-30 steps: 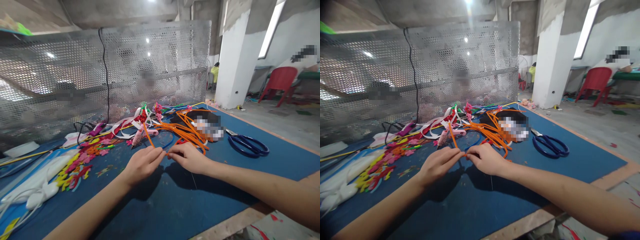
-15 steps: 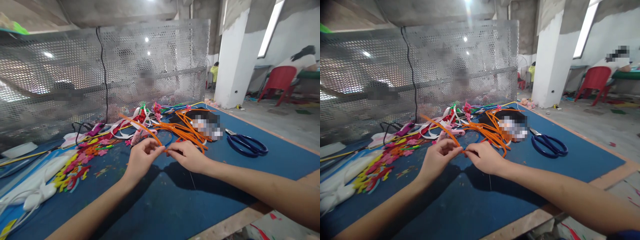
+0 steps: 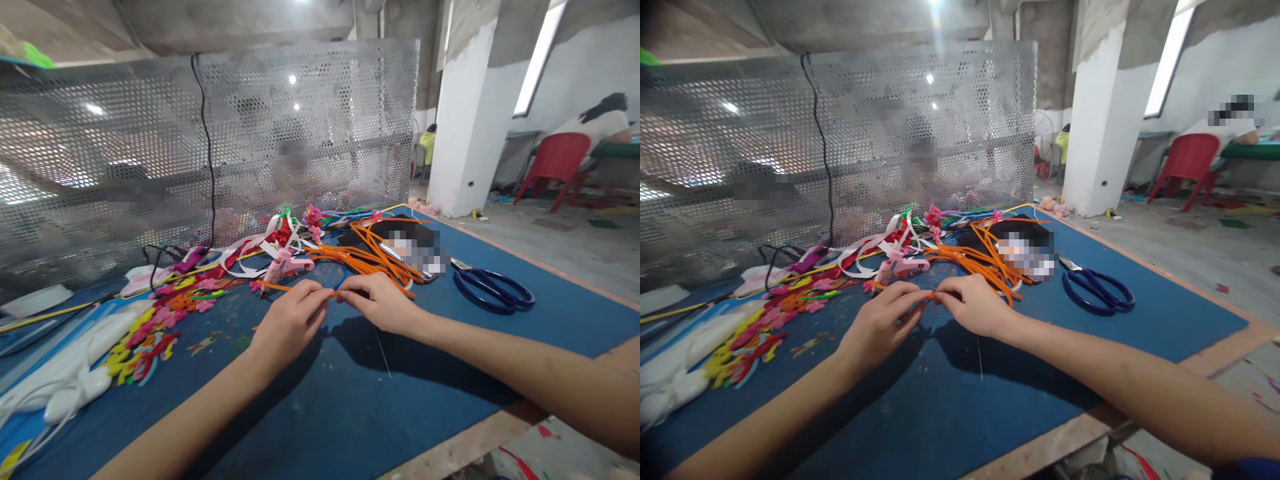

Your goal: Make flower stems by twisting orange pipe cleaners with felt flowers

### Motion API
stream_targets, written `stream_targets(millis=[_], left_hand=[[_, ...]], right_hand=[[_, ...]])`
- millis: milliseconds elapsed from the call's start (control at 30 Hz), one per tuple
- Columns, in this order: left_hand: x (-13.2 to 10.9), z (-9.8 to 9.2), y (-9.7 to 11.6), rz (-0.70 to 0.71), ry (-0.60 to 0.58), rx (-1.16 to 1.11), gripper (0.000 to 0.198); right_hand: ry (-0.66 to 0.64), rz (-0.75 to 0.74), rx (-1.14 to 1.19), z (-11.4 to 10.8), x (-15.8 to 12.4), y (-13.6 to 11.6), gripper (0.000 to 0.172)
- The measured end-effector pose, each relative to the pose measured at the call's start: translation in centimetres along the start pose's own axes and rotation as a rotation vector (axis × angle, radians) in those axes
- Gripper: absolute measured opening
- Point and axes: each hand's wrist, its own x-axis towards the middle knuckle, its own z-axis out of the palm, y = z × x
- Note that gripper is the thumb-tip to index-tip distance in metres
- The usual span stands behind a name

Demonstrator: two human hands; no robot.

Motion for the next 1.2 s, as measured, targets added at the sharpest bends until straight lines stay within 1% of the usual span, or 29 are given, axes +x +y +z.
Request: stream_targets(millis=[100, 200, 333, 367, 433, 467, 533, 633, 700, 767, 833, 867, 933, 1033, 1100, 1200], left_hand=[[-0.3, 0.0, -0.4, 0.119, 0.023, 0.148, 0.024], [-0.8, -0.3, -0.9, 0.173, 0.048, 0.204, 0.026], [-1.1, -0.4, -1.3, 0.224, 0.062, 0.137, 0.024], [-1.0, -0.4, -1.3, 0.225, 0.064, 0.108, 0.023], [-0.8, -0.4, -1.2, 0.182, 0.068, 0.033, 0.022], [-0.6, -0.3, -1.0, 0.136, 0.066, -0.017, 0.022], [-0.1, -0.2, -0.5, -0.028, 0.050, -0.143, 0.022], [0.8, -0.1, 0.0, -0.389, 0.000, -0.376, 0.029], [1.1, 0.0, 0.2, -0.607, 0.001, -0.546, 0.027], [1.3, 0.2, 0.2, -0.735, 0.050, -0.681, 0.025], [1.2, 0.3, 0.1, -0.772, 0.102, -0.745, 0.025], [1.2, 0.3, 0.1, -0.767, 0.107, -0.753, 0.023], [1.0, 0.3, 0.0, -0.731, 0.080, -0.737, 0.017], [0.7, 0.3, -0.1, -0.610, 0.041, -0.604, 0.015], [0.4, 0.3, -0.2, -0.452, 0.030, -0.444, 0.015], [0.0, 0.5, -0.4, -0.142, 0.002, -0.177, 0.018]], right_hand=[[-0.031, -0.024, -0.011, 0.2, -0.2, -0.1, 0.018], [-0.069, -0.043, -0.014, 0.4, -0.4, -0.3, 0.019], [-0.057, -0.060, -0.013, 0.4, -0.4, -0.2, 0.019], [-0.053, -0.064, -0.010, 0.3, -0.4, -0.1, 0.019], [-0.051, -0.063, 0.007, 0.3, -0.3, 0.0, 0.020], [-0.048, -0.059, 0.015, 0.2, -0.2, 0.0, 0.021], [-0.034, -0.050, 0.023, 0.2, -0.2, 0.1, 0.021], [-0.007, -0.054, 0.011, 0.2, -0.1, 0.0, 0.020], [-0.007, -0.066, 0.000, 0.3, -0.1, 0.0, 0.020], [-0.022, -0.066, -0.011, 0.4, -0.1, -0.1, 0.020], [-0.041, -0.055, -0.019, 0.6, -0.2, 0.0, 0.020], [-0.048, -0.050, -0.025, 0.6, -0.1, 0.0, 0.020], [-0.053, -0.046, -0.036, 0.6, -0.1, 0.0, 0.020], [-0.045, -0.043, -0.037, 0.5, -0.1, 0.1, 0.020], [-0.034, -0.039, -0.032, 0.4, -0.1, 0.2, 0.019], [-0.017, -0.022, -0.043, 0.4, 0.0, 0.4, 0.020]])
